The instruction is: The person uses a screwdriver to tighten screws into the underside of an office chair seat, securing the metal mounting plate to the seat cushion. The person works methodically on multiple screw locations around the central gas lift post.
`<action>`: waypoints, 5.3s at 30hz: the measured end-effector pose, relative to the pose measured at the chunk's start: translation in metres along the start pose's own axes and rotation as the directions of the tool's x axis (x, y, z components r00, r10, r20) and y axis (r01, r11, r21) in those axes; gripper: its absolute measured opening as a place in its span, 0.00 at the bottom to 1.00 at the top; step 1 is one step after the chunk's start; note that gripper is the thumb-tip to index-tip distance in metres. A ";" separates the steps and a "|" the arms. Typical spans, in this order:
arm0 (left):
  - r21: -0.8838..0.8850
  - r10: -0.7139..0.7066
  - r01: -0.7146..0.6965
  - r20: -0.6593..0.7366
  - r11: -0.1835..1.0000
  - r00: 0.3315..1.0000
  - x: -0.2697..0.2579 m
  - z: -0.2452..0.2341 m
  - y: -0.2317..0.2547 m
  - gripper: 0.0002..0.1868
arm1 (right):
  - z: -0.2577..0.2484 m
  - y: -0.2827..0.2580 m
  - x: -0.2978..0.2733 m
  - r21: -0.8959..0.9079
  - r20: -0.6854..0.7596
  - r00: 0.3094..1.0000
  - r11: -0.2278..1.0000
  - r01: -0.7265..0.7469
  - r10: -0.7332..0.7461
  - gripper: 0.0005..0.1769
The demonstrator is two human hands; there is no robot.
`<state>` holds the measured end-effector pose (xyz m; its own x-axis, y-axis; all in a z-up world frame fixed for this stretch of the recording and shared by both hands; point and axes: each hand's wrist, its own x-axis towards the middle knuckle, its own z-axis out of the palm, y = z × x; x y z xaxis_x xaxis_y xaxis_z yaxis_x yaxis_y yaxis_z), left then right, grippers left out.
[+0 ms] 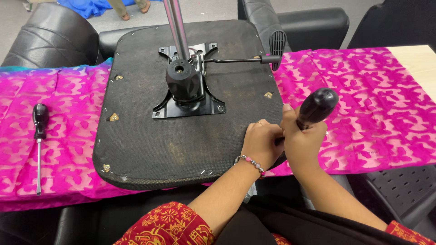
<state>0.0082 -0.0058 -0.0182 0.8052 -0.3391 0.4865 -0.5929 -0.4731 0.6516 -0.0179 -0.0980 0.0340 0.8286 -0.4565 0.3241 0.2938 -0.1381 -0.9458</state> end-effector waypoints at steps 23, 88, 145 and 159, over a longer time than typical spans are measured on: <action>-0.002 0.028 -0.028 0.036 1.000 0.999 -0.001 -0.010 0.006 0.05 | -0.040 0.000 0.095 -0.156 0.849 0.445 0.940 -0.304 0.285 0.20; -0.040 -0.071 0.075 0.095 0.996 0.993 0.004 -0.011 0.008 0.09 | -0.036 -0.040 0.073 -0.209 0.831 0.468 0.949 -0.236 0.300 0.24; 0.011 -0.022 0.020 0.285 1.000 0.958 0.008 -0.013 0.001 0.03 | -0.038 -0.011 0.119 -0.112 0.993 -0.064 0.982 -0.150 0.104 0.14; 0.007 -0.005 0.004 0.175 1.000 0.984 0.003 -0.011 0.002 0.07 | -0.019 0.009 0.035 0.103 0.452 0.883 0.976 -0.193 0.127 0.13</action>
<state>0.0093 0.0012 -0.0090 0.7976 -0.4738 0.3733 -0.5894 -0.4805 0.6494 0.0053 -0.1319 0.0362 0.9843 -0.0234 0.1748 0.1757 0.0436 -0.9835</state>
